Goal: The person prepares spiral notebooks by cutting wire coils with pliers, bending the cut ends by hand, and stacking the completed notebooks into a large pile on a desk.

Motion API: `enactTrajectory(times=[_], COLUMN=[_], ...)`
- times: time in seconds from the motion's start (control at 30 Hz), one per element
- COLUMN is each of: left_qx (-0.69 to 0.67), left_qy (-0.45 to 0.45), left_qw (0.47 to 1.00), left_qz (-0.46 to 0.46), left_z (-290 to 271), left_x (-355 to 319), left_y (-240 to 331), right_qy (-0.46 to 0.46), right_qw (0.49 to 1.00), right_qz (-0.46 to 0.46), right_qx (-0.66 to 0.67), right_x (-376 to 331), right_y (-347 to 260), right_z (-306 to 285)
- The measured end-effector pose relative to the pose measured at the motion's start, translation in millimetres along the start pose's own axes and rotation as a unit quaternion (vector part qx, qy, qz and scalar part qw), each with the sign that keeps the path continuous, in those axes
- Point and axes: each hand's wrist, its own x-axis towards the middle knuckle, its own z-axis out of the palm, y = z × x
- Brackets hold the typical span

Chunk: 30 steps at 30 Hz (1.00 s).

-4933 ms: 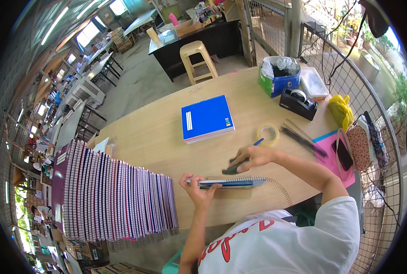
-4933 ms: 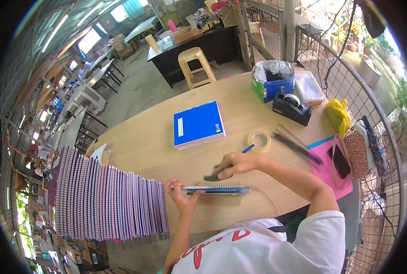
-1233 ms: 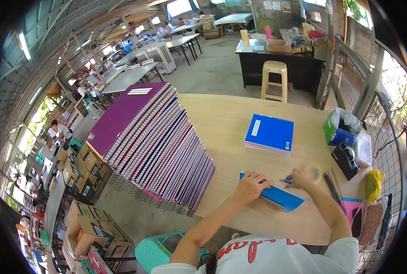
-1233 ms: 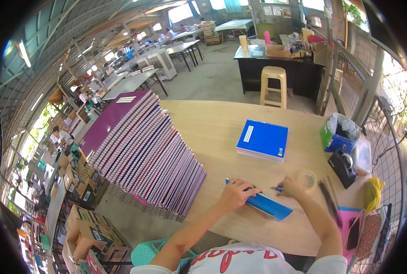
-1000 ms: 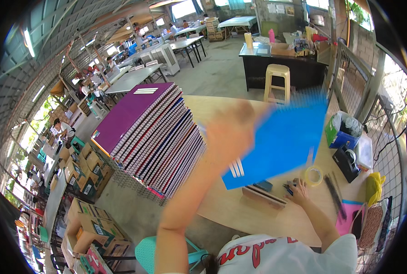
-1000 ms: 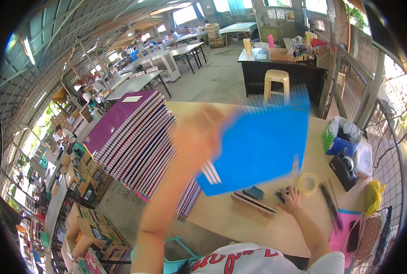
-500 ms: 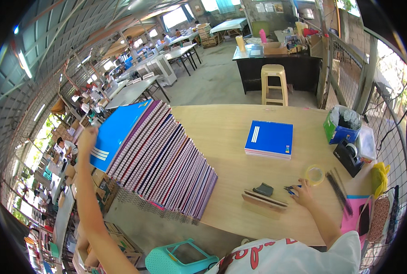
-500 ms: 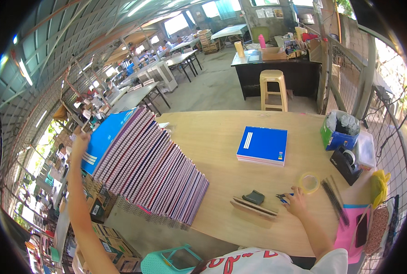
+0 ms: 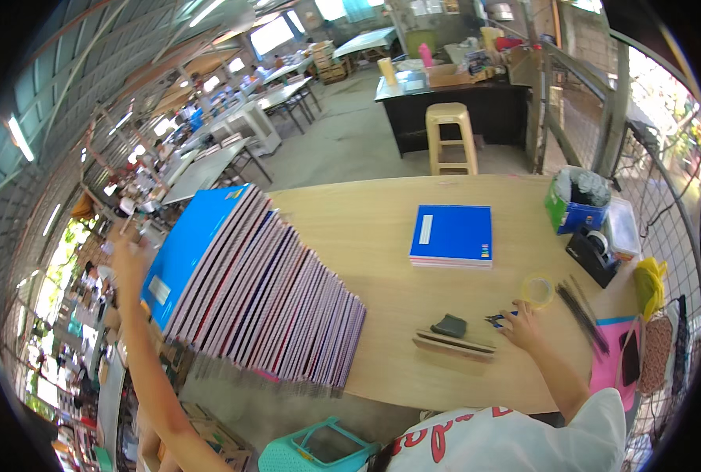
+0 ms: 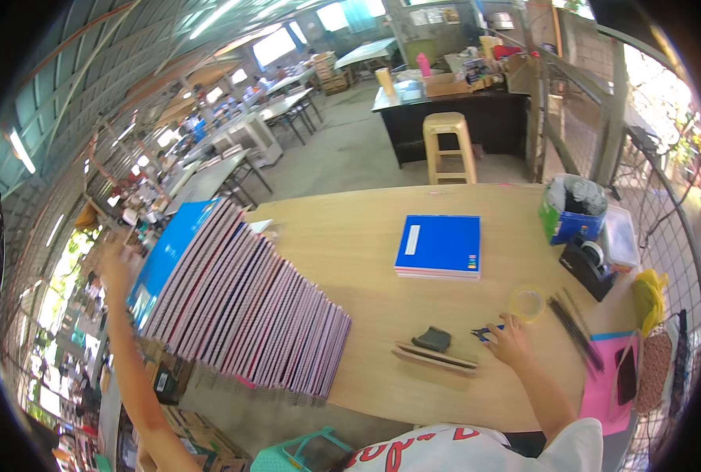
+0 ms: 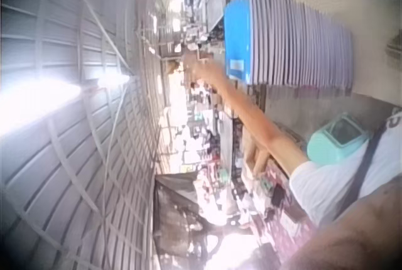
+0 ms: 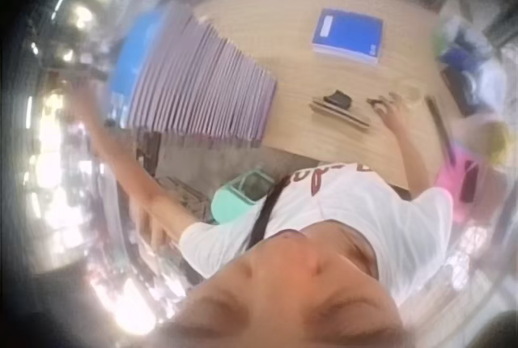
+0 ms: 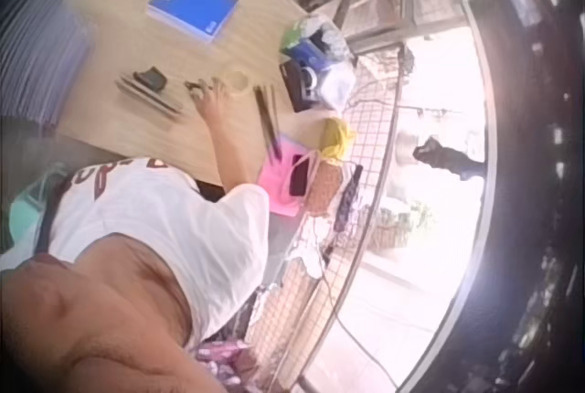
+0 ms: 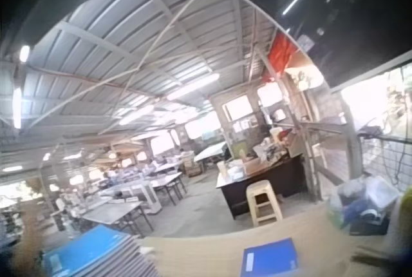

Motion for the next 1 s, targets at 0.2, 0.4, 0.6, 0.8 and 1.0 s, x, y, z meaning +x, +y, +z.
enactTrajectory(times=[0.2, 0.4, 0.6, 0.8, 1.0], left_qx=[-0.361, -0.639, -0.361, -0.322, -0.311], left_qy=[0.222, -0.22, -0.262, -0.422, -0.463], left_qw=[0.905, 0.713, 0.875, 0.82, 0.799], left_qz=[0.028, -0.185, -0.19, -0.212, -0.225], left_z=[-58.0, 272.7, 461.8, 508.0, 533.0], left_x=[-103.4, -94.2, -83.5, -61.8, -59.4], left_y=[319.6, 455.6, 506.2, 549.9, 522.7], right_qy=[-0.07, -0.149, -0.041, 0.011, -0.031], right_qw=[0.938, 0.977, 0.979, 0.986, 0.986], right_qz=[-0.076, -0.121, -0.181, -0.145, -0.136], right_qx=[0.332, 0.09, 0.078, 0.077, 0.095], right_x=[1.1, -7.3, 18.3, 0.9, 3.0], right_y=[-41.0, -72.8, -67.4, -59.6, -61.7], right_z=[-57.8, -40.7, -29.0, -30.8, -30.1])
